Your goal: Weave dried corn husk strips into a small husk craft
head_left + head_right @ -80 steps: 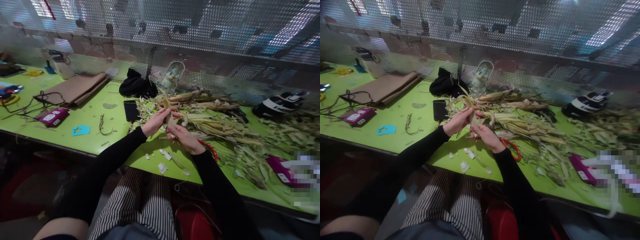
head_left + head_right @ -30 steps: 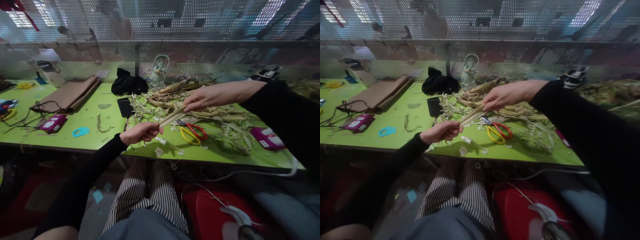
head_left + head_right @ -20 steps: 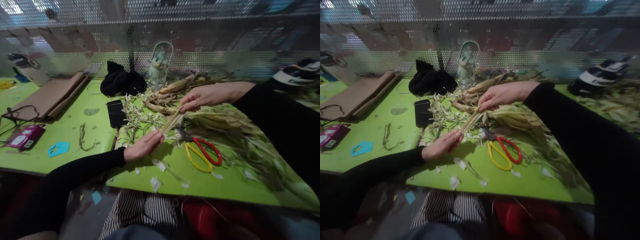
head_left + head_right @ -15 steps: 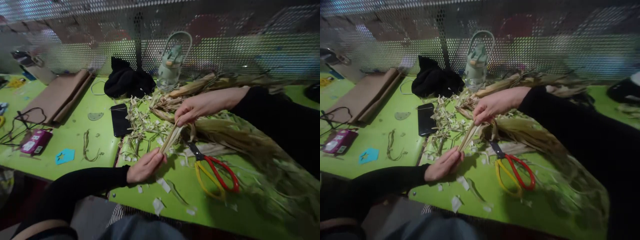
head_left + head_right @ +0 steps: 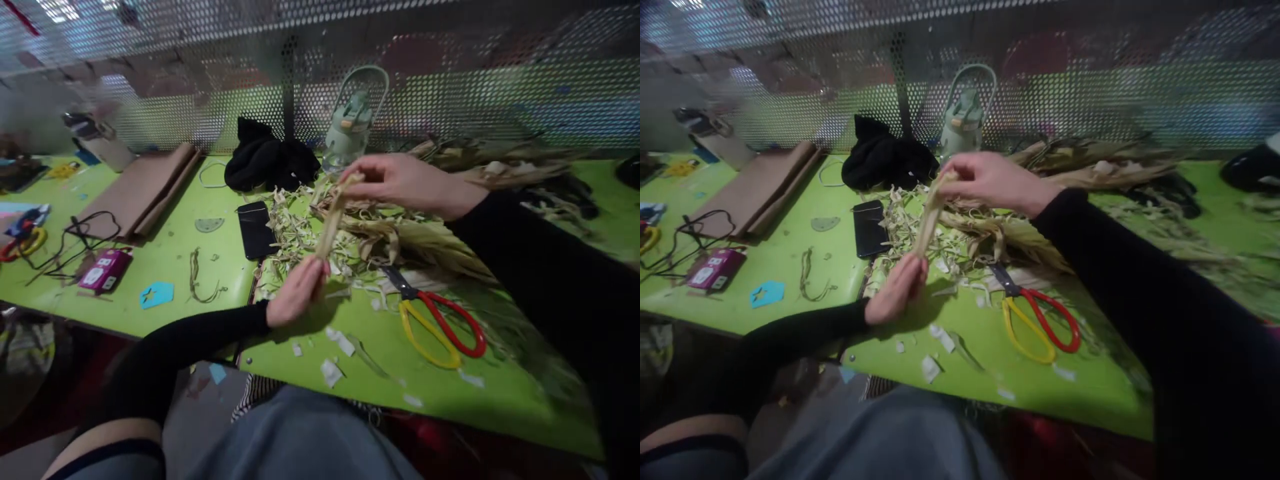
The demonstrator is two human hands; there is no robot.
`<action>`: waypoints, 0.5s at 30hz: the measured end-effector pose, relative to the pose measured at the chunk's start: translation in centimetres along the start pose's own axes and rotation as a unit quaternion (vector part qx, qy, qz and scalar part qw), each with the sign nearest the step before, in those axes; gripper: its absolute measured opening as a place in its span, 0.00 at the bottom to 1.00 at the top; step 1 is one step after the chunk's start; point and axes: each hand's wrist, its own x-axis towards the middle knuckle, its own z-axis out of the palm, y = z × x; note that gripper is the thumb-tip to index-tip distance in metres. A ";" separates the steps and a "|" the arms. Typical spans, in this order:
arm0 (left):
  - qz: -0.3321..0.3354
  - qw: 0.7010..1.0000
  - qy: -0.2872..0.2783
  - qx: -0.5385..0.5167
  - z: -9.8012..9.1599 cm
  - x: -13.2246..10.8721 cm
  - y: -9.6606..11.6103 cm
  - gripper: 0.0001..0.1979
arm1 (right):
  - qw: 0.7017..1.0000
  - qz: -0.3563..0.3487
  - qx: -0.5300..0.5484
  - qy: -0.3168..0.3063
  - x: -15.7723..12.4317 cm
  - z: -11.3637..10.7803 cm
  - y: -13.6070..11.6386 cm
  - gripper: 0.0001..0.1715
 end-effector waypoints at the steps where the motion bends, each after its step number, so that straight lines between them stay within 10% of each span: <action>1: 0.011 0.998 0.040 -0.047 -0.4 0.4 0.7 0.16 | 0.998 0.017 0.013 0.063 -0.8 0.2 -0.3 0.30; 7: 0.093 0.962 0.179 -0.184 -3.3 1.8 4.4 0.12 | 0.983 0.077 -0.118 0.114 -9.2 0.1 -1.8 0.21; 15: 0.116 0.958 0.163 -0.206 -2.6 0.8 4.3 0.13 | 0.963 0.156 -0.203 0.085 -16.4 0.3 2.2 0.13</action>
